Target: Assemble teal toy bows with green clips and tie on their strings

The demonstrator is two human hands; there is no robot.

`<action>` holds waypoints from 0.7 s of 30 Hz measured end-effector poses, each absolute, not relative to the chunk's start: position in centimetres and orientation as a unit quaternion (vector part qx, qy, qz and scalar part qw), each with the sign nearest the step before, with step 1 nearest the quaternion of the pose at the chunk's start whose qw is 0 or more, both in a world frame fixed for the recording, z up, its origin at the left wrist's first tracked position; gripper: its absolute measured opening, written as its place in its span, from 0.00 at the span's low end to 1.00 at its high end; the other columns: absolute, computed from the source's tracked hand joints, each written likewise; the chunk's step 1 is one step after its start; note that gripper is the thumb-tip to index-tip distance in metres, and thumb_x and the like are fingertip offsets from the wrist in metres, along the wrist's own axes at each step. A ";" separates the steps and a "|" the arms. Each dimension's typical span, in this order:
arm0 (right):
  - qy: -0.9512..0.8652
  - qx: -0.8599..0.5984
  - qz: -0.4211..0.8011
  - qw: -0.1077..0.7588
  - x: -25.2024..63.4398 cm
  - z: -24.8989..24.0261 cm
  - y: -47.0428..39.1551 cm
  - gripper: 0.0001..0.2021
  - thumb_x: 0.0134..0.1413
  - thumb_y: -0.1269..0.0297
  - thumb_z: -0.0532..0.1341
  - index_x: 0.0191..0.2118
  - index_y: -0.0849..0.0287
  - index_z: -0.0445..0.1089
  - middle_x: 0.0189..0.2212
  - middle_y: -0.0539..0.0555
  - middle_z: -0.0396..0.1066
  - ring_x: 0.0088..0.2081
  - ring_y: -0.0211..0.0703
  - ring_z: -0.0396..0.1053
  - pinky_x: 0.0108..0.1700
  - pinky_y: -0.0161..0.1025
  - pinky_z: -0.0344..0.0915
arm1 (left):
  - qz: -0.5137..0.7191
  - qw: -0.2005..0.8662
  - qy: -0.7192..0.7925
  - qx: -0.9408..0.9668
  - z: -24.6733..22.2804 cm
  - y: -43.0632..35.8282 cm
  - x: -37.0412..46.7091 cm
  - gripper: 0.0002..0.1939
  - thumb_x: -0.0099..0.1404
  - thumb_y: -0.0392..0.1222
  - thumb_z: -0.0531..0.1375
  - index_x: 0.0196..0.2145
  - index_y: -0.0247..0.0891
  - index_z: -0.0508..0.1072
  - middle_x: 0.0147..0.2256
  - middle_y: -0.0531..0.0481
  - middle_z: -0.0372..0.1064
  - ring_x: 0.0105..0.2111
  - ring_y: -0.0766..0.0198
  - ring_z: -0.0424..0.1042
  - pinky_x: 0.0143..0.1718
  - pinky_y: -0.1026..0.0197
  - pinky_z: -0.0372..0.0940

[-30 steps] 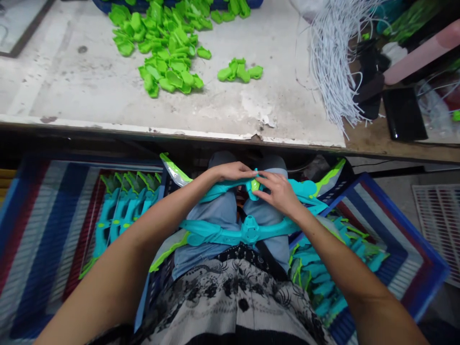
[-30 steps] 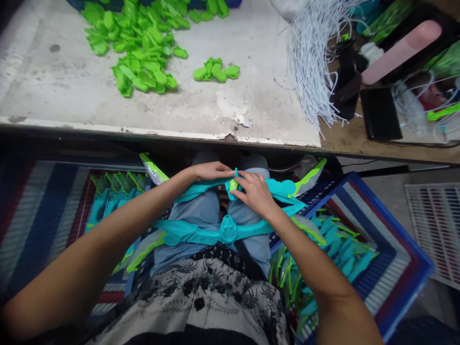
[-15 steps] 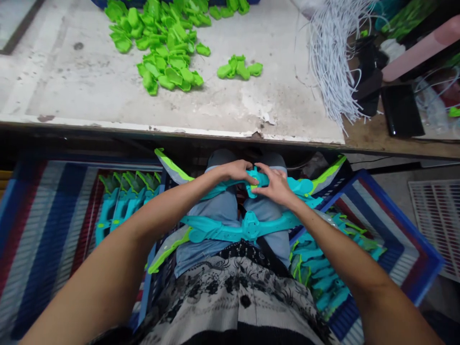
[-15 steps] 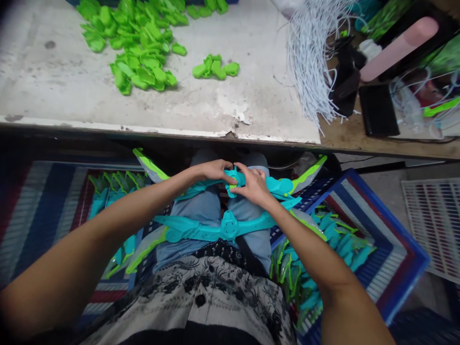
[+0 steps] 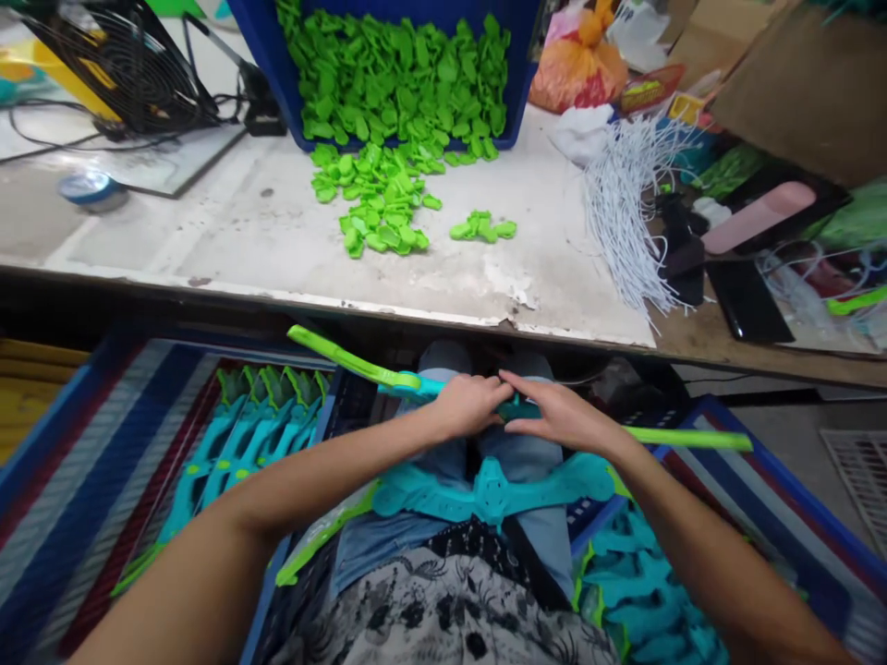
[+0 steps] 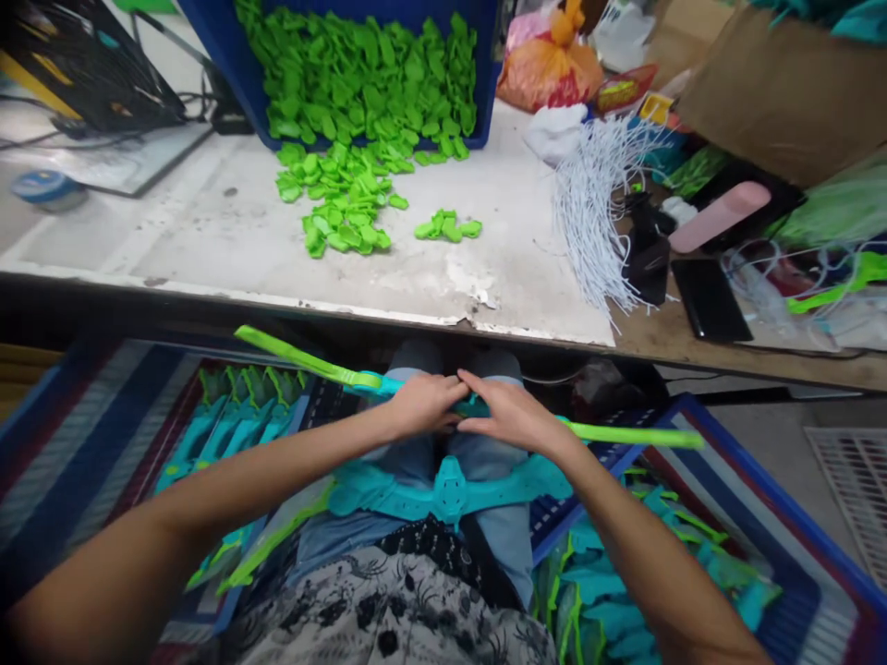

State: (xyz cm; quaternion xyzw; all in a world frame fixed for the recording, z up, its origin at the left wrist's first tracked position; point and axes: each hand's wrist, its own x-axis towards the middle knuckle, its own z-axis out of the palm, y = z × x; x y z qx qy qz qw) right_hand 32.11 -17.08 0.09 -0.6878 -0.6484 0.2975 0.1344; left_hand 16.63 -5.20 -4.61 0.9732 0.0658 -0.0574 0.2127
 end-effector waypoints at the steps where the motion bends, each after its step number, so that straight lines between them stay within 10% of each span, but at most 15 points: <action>1: -0.647 -0.690 0.276 0.170 32.5 1.0 -16.4 0.23 0.54 0.55 0.60 0.55 0.55 0.67 0.47 0.56 0.73 0.47 0.50 0.71 0.47 0.43 0.67 | -0.030 0.172 0.053 0.983 -4.9 -5.8 15.9 0.22 0.65 0.45 0.55 0.56 0.39 0.60 0.46 0.40 0.67 0.43 0.54 0.69 0.41 0.56 0.62; 9: -0.579 -0.777 -0.059 0.239 37.4 1.3 0.9 0.14 0.55 0.68 0.56 0.47 0.61 0.70 0.48 0.59 0.71 0.51 0.56 0.60 0.53 0.51 0.57 | 0.050 0.194 0.119 0.972 -7.0 -9.8 12.1 0.26 0.65 0.38 0.54 0.60 0.42 0.58 0.62 0.35 0.46 0.61 0.44 0.51 0.56 0.43 0.54; 14: -0.578 -0.796 -0.092 0.156 37.4 0.4 6.0 0.13 0.58 0.70 0.51 0.47 0.62 0.68 0.42 0.61 0.72 0.51 0.59 0.57 0.49 0.53 0.53 | -0.120 0.331 0.202 0.914 -4.8 -14.7 8.7 0.31 0.64 0.50 0.55 0.60 0.33 0.56 0.47 0.36 0.68 0.46 0.49 0.69 0.47 0.49 0.65; 21: -0.548 -0.822 -0.123 0.099 36.9 2.5 -3.6 0.16 0.58 0.61 0.55 0.49 0.59 0.68 0.36 0.61 0.71 0.39 0.53 0.63 0.41 0.45 0.55 | -0.198 0.338 0.211 0.895 -5.2 -14.8 8.6 0.38 0.63 0.46 0.56 0.65 0.32 0.45 0.45 0.36 0.71 0.45 0.48 0.71 0.44 0.51 0.65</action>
